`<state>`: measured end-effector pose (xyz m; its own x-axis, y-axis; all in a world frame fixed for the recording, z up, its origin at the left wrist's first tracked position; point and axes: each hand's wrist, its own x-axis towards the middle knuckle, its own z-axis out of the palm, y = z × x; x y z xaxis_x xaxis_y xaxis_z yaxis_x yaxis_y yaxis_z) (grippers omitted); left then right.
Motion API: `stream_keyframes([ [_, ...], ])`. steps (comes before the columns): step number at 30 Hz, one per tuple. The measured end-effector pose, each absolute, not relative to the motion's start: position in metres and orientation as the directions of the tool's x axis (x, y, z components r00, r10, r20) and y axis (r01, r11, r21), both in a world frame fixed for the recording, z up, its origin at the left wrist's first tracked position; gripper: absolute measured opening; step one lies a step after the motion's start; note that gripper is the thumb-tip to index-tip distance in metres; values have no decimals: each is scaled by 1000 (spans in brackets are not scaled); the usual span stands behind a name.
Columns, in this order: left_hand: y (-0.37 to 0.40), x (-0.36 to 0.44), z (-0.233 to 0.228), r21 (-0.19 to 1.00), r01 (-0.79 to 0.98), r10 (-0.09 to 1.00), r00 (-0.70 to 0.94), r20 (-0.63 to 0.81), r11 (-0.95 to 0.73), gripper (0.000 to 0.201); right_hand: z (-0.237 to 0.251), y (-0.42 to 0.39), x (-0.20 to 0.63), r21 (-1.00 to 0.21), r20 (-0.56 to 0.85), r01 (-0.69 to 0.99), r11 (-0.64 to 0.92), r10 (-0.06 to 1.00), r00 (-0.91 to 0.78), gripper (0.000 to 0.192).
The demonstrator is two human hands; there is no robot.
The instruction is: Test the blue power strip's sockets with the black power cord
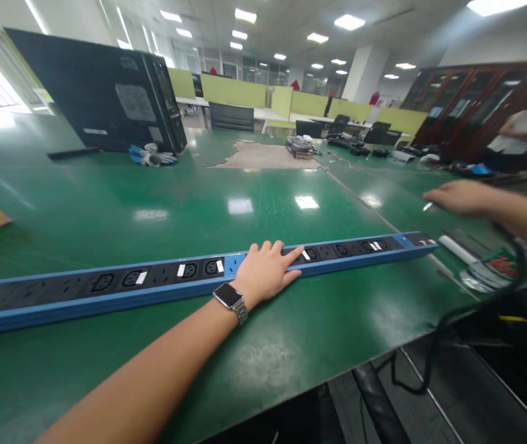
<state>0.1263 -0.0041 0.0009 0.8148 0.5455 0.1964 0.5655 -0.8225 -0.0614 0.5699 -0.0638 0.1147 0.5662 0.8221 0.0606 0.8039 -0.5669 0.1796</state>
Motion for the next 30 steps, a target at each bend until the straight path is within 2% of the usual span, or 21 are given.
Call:
stream_keyframes([
  [4, -4, 127, 2, -60, 572, 555, 812, 179, -818, 58, 57, -68, 565, 186, -100, 773, -607, 771, 629, 49],
  [7, -5, 128, 3, -64, 574, 558, 812, 174, -816, 58, 23, -75, 565, 175, -109, 758, -628, 753, 649, 52],
  [10, -5, 128, 3, -69, 579, 561, 808, 181, -812, 57, 13, -77, 568, 189, -85, 737, -649, 737, 671, 56],
  [14, -7, 127, 3, -64, 586, 569, 804, 170, -808, 56, 12, -75, 569, 195, -58, 717, -669, 722, 690, 58],
  [22, -5, 128, 5, -63, 573, 559, 814, 160, -817, 56, 10, -82, 547, 102, -1, 652, -751, 655, 755, 62],
  [24, -5, 128, 4, -71, 575, 558, 812, 170, -815, 57, 26, -82, 547, 82, -17, 652, -754, 653, 757, 60],
  [27, -6, 128, 3, -74, 581, 561, 806, 186, -811, 56, 64, -76, 552, 59, 48, 624, -779, 626, 778, 56],
  [29, -6, 128, 3, -72, 582, 561, 805, 192, -810, 56, 84, -69, 551, 101, 49, 661, -743, 667, 743, 56],
  [30, -6, 128, 4, -71, 583, 562, 804, 193, -810, 56, 89, -66, 548, 133, -3, 696, -706, 702, 712, 55],
])
